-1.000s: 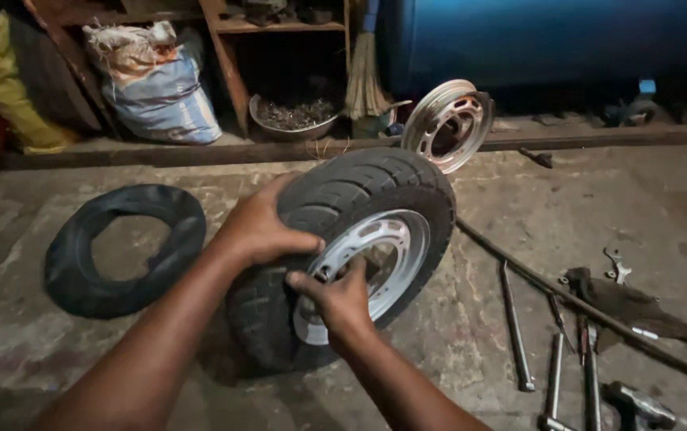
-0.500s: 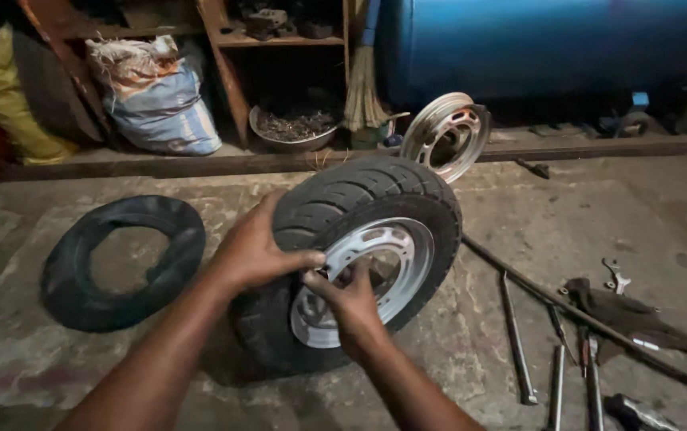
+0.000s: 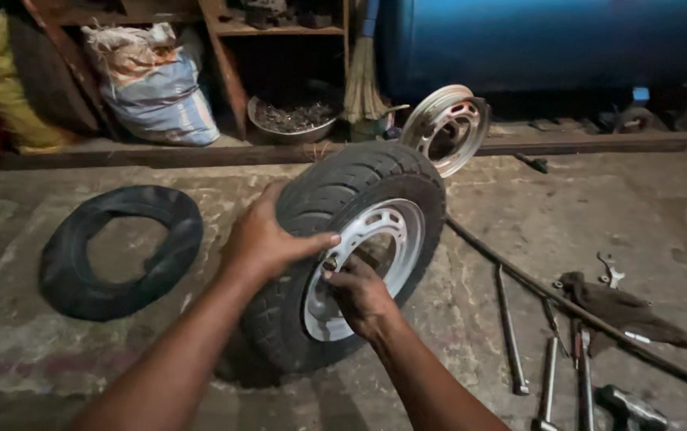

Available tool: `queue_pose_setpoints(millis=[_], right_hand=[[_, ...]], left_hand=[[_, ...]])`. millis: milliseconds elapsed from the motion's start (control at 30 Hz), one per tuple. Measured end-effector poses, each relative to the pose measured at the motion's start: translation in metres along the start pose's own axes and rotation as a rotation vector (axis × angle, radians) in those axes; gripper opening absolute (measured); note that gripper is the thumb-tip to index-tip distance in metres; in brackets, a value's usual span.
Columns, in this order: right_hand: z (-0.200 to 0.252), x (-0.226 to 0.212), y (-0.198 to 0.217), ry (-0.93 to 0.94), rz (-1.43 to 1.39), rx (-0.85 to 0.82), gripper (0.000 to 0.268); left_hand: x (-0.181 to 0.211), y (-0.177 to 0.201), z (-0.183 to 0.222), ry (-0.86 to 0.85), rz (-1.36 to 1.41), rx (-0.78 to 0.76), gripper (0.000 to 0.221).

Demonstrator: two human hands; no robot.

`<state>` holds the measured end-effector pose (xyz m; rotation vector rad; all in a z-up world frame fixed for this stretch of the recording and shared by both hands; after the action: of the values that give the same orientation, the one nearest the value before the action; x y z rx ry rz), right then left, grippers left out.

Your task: The person uses a tire lever and their hands to seat a tire onto a metal wheel rim, then inserts and secures a valve stem before performing a final check of the assembly.

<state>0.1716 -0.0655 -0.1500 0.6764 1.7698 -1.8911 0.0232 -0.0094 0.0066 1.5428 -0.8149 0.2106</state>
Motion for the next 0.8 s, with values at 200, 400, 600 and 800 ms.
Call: queue_pose_setpoints(millis=[200, 400, 600, 800], right_hand=[[0.014, -0.033, -0.014, -0.061, 0.226, -0.033, 0.049], [-0.008, -0.058, 0.015, -0.091, 0.786, -0.11, 0.043], [-0.036, -0.138, 0.211, 0.142, 1.466, 0.356, 0.045], [0.007, -0.187, 0.418, -0.089, 1.865, 0.878, 0.076]], left_hand=[[-0.041, 0.003, -0.02, 0.026, 0.468, -0.354, 0.095], [-0.08, -0.024, -0.035, 0.368, 1.079, -0.568, 0.061], [-0.071, -0.036, -0.024, 0.521, 1.098, -0.536, 0.067], [-0.069, -0.035, -0.002, 0.355, 1.333, -0.448, 0.075]])
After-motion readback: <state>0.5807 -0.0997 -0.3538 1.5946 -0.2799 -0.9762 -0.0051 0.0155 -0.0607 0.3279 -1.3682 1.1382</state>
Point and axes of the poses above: each hand's wrist, its own z-axis away from the middle knuckle, its own y-axis out of the back of the hand, x = y × z, the point moved 2 cm from there along -z, towards the middle knuckle, and after that the axes turned 5 degrees about -z, right-handed, at the moved point
